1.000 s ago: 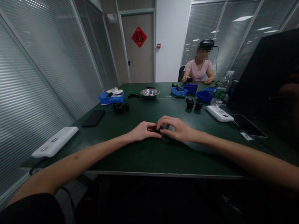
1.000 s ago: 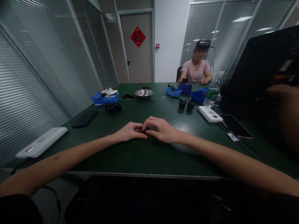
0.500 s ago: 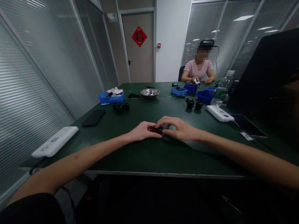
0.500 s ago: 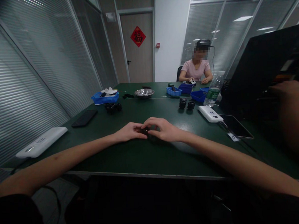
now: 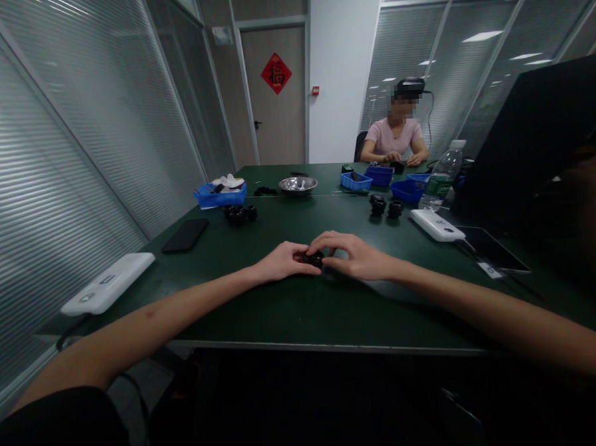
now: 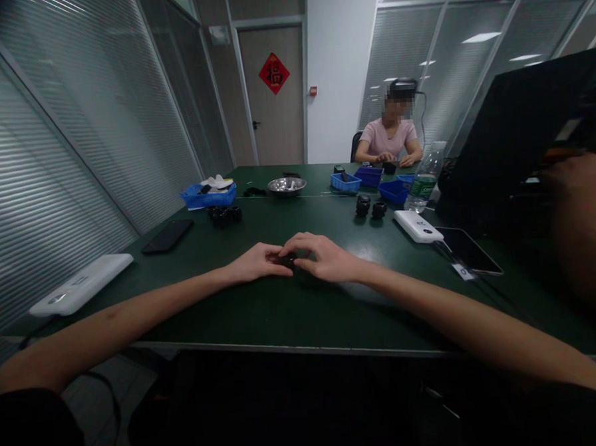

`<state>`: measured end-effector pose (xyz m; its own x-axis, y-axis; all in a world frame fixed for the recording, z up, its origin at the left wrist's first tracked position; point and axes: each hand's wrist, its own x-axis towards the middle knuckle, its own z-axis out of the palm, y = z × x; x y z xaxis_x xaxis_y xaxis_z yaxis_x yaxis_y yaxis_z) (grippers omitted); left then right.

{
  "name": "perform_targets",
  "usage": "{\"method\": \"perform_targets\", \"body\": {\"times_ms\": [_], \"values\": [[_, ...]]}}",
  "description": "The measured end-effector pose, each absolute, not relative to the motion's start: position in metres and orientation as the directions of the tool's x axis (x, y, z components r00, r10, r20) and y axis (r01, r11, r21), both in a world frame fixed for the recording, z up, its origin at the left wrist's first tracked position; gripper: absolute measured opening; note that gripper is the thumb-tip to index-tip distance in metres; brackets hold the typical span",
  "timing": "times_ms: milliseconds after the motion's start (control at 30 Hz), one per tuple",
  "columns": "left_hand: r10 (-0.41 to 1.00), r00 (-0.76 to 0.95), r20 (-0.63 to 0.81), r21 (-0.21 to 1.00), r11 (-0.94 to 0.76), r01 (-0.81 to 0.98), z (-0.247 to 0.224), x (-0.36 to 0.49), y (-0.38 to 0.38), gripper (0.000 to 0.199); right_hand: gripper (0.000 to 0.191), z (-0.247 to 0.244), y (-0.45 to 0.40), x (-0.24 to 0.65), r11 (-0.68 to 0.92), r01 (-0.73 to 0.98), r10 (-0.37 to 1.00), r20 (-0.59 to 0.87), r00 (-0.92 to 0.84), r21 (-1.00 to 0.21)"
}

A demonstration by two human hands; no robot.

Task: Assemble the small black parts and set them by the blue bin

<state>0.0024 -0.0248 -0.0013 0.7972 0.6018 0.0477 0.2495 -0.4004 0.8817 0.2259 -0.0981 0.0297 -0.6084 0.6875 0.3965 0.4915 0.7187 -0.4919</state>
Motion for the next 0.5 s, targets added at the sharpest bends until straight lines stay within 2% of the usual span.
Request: {"method": "perform_targets", "body": {"times_ms": [167, 367, 500], "values": [[0.608, 0.794, 0.021, 0.876, -0.393, 0.279, -0.0013, 0.0021, -0.0254, 0.051, 0.023, 0.0246, -0.0957, 0.2210, 0.619, 0.608, 0.785, 0.423, -0.453, -0.497], [0.602, 0.798, 0.033, 0.865, -0.417, 0.279, -0.0020, 0.0008, -0.0231, 0.053, 0.021, 0.0276, -0.0943, 0.2265, 0.686, 0.479, 0.715, 0.388, -0.582, -0.547], [0.598, 0.801, 0.022, 0.871, -0.405, 0.279, -0.0005, 0.0005, -0.0243, 0.052, 0.022, 0.0280, -0.0971, 0.2240, 0.668, 0.543, 0.743, 0.419, -0.523, -0.509]]}}
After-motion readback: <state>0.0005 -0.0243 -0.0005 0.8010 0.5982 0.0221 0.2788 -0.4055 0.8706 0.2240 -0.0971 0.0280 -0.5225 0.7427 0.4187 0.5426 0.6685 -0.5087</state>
